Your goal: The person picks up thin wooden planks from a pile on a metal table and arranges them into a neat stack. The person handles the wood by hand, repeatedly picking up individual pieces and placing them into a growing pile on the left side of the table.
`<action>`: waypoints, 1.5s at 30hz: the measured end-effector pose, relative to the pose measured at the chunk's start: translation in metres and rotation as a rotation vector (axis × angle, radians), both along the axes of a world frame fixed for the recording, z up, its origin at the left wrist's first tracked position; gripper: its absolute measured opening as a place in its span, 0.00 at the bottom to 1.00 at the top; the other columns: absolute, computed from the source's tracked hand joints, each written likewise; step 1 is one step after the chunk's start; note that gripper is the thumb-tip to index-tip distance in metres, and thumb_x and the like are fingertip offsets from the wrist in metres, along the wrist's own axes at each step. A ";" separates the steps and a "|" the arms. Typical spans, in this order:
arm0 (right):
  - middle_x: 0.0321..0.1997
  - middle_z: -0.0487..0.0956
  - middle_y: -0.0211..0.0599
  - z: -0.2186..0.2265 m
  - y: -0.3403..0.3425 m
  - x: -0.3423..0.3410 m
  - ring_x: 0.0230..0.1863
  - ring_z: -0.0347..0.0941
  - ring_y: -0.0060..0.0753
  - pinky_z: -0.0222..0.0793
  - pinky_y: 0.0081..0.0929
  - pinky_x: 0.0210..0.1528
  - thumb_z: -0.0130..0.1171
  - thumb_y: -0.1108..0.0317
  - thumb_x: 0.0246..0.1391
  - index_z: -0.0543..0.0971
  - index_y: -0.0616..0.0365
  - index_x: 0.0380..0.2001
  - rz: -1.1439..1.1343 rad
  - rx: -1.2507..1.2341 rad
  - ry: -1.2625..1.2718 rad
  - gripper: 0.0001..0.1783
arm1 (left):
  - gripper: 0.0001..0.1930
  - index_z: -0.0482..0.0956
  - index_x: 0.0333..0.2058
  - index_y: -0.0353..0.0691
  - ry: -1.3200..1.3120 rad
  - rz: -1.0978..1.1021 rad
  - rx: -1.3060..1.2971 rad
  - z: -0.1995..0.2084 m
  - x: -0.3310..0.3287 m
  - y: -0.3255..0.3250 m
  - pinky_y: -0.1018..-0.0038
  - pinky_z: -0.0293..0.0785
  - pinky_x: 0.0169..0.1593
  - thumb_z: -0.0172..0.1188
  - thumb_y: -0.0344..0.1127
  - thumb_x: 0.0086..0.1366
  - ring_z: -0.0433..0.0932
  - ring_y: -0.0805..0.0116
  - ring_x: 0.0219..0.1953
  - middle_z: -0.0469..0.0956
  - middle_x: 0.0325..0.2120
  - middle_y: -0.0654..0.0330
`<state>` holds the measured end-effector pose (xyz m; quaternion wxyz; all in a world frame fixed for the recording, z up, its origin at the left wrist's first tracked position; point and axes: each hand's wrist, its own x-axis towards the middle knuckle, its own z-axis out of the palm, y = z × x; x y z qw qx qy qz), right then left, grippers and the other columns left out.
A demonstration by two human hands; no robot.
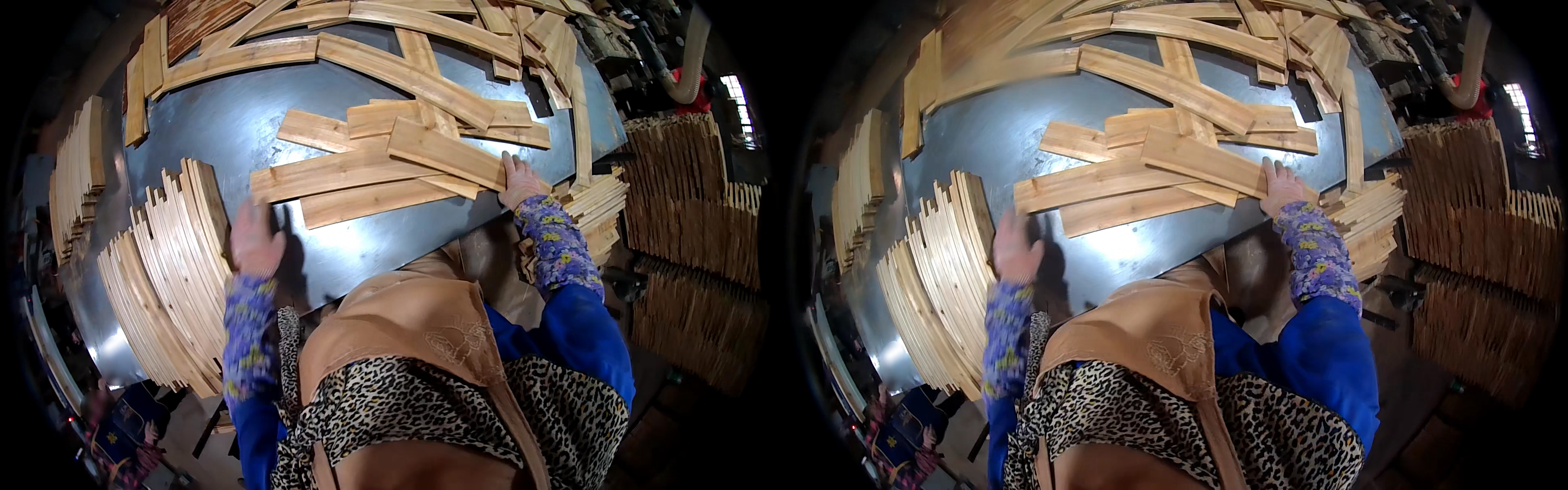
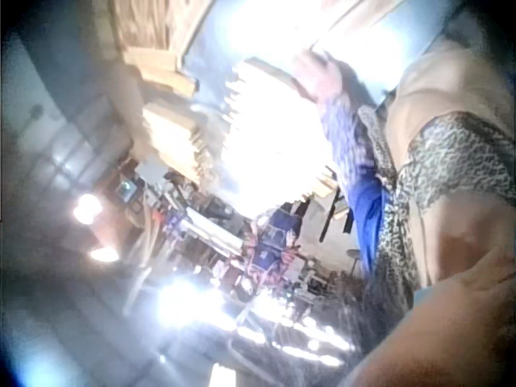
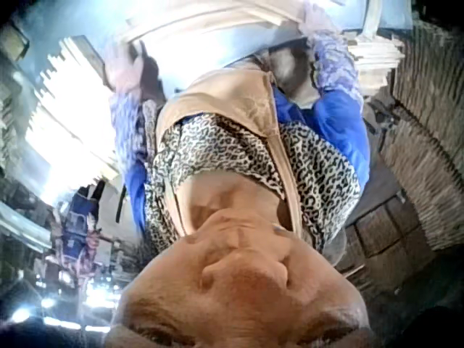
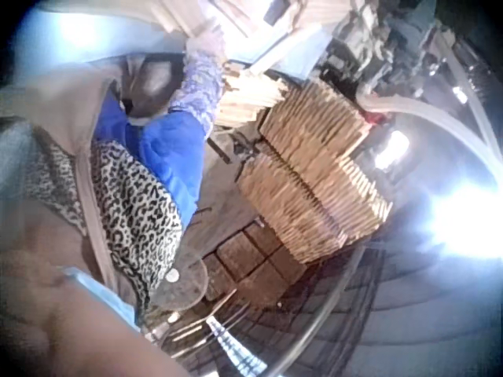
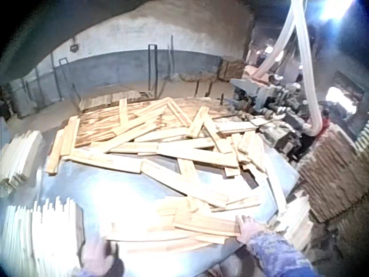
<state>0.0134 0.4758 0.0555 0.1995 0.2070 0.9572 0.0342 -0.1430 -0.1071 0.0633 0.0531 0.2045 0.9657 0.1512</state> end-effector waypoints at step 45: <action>0.54 0.86 0.47 -0.050 -0.417 -0.146 0.55 0.83 0.44 0.78 0.42 0.59 0.65 0.49 0.65 0.75 0.60 0.67 0.422 -1.509 -0.457 0.35 | 0.36 0.75 0.68 0.30 -0.388 0.723 0.329 0.022 0.099 -0.046 0.53 0.63 0.76 0.54 0.57 0.75 0.73 0.43 0.71 0.74 0.69 0.41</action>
